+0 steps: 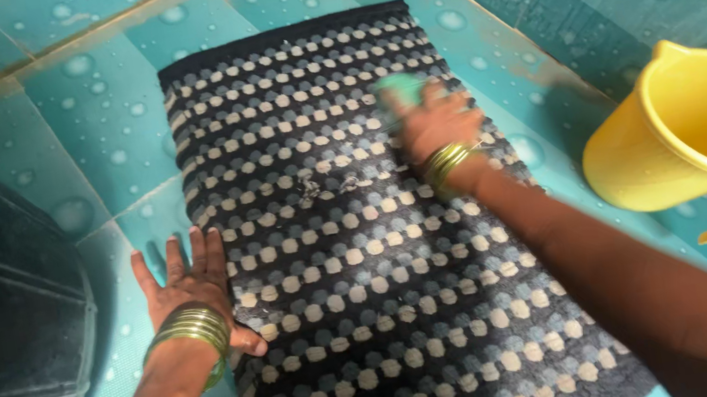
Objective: The person cleans a mat on the floor by scrubbing it with a brush while using water from a yellow mug.
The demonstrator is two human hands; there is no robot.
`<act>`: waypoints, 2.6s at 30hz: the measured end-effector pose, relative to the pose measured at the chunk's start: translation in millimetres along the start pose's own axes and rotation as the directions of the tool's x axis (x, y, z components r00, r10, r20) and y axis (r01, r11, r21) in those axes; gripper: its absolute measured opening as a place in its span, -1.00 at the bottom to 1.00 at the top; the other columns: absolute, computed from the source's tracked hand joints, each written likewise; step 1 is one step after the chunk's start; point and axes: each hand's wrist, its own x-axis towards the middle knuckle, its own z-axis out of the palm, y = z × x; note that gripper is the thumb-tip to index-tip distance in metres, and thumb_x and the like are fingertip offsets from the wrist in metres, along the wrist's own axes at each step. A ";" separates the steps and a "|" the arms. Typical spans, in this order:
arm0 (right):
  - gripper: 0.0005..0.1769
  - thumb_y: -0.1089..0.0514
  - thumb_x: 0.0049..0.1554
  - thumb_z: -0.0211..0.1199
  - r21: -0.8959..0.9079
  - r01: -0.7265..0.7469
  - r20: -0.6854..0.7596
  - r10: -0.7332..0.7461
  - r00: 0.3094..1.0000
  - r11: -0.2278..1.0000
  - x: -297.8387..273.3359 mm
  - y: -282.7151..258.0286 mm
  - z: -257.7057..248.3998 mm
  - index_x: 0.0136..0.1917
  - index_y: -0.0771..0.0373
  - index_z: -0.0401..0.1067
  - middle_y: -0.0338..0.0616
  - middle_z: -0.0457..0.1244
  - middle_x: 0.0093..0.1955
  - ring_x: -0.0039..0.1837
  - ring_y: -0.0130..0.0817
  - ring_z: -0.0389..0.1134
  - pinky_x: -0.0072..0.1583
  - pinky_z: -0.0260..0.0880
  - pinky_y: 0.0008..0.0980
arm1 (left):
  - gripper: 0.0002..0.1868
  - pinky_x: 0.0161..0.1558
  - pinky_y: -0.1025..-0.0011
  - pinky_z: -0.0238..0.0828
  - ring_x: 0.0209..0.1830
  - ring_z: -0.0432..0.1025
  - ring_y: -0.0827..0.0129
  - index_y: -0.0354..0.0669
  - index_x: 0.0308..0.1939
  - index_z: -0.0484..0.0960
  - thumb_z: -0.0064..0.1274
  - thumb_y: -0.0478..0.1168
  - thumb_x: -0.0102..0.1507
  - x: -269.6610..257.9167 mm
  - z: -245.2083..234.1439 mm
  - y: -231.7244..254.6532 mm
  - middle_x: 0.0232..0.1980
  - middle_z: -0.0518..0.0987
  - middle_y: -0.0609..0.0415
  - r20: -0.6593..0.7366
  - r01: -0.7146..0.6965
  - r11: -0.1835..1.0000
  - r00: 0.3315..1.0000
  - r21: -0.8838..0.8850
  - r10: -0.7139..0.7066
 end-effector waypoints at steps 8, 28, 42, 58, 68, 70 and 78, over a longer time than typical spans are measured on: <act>-0.20 -0.06 0.25 0.11 -0.335 0.447 0.010 -0.471 0.882 0.829 -37.2 -153.7 32.1 0.57 0.41 -0.01 0.52 0.02 0.43 0.28 0.54 0.23 -0.06 0.38 0.49 | 0.70 0.40 -0.32 -0.66 0.66 -0.48 0.09 -0.05 0.61 -0.50 0.36 0.57 -0.17 -3.3 -3.2 1.7 0.68 -0.42 0.04 0.011 0.010 0.999 1.000 0.039 -0.010; -0.27 -0.23 0.15 0.17 0.204 0.467 0.025 -0.481 0.876 0.860 -122.6 -195.1 42.5 0.54 -0.12 0.12 0.46 -0.11 0.54 0.32 0.57 0.09 0.01 0.35 0.46 | 0.59 0.45 -0.34 -0.61 0.68 -0.48 0.05 0.02 0.57 -0.34 0.39 0.52 -0.19 -1.0 -3.2 0.2 0.71 -0.44 0.01 0.066 -0.024 1.000 0.998 -0.005 0.025; -0.24 0.04 0.26 0.11 -0.062 0.184 0.137 -0.174 0.975 0.981 -91.2 -95.9 -6.9 0.60 -0.25 -0.15 0.41 -0.07 0.48 0.28 0.39 0.21 0.05 0.50 0.19 | 0.79 0.41 -0.34 -0.67 0.66 -0.43 0.05 -0.09 0.60 -0.55 0.52 0.41 -0.25 -0.5 -2.8 5.2 0.69 -0.43 -0.01 0.046 0.020 0.996 0.999 -0.084 -0.017; 0.06 -0.43 0.15 0.22 0.034 -0.173 0.149 0.166 0.975 0.984 -59.3 -83.3 -11.8 0.64 0.20 -0.05 0.52 -0.01 0.45 0.32 0.25 0.27 0.25 0.36 0.17 | 0.76 0.42 -0.35 -0.67 0.66 -0.44 -0.03 -0.12 0.59 -0.55 0.48 0.44 -0.22 -1.6 -3.7 5.3 0.68 -0.44 -0.09 0.054 0.015 0.998 0.998 -0.054 -0.012; -0.21 0.00 0.15 0.29 0.204 -0.271 0.367 0.183 0.912 0.941 -88.3 -51.3 -32.6 0.52 0.24 0.05 0.01 0.32 0.00 -0.16 -0.20 0.45 -0.21 0.57 -0.33 | 0.81 0.44 -0.29 -0.68 0.66 -0.44 0.01 -0.04 0.60 -0.57 0.48 0.48 -0.28 -3.0 -2.1 -0.3 0.69 -0.44 -0.01 0.030 -0.003 0.994 1.000 -0.107 0.007; -0.15 -0.05 0.12 0.21 -0.029 0.080 -0.015 -0.081 0.997 0.996 -68.0 -21.3 -38.1 0.59 -0.31 -0.05 0.19 0.10 0.29 0.04 0.02 0.32 -0.18 0.52 -0.14 | 0.82 0.44 -0.29 -0.67 0.67 -0.42 0.03 -0.05 0.60 -0.54 0.52 0.45 -0.30 -4.4 -3.4 -0.2 0.69 -0.41 -0.01 0.025 0.006 0.994 1.000 -0.106 -0.003; -0.21 -0.20 0.11 0.21 -0.041 0.545 -0.062 -0.547 0.835 0.837 -86.6 -167.5 10.4 0.53 -0.21 -0.01 0.37 -0.03 0.50 0.32 0.34 0.21 0.15 0.39 0.31 | 0.79 0.44 -0.29 -0.66 0.66 -0.41 0.00 -0.02 0.60 -0.55 0.51 0.43 -0.26 -3.1 -0.7 -0.2 0.69 -0.43 0.01 0.029 0.013 0.994 1.000 -0.106 -0.010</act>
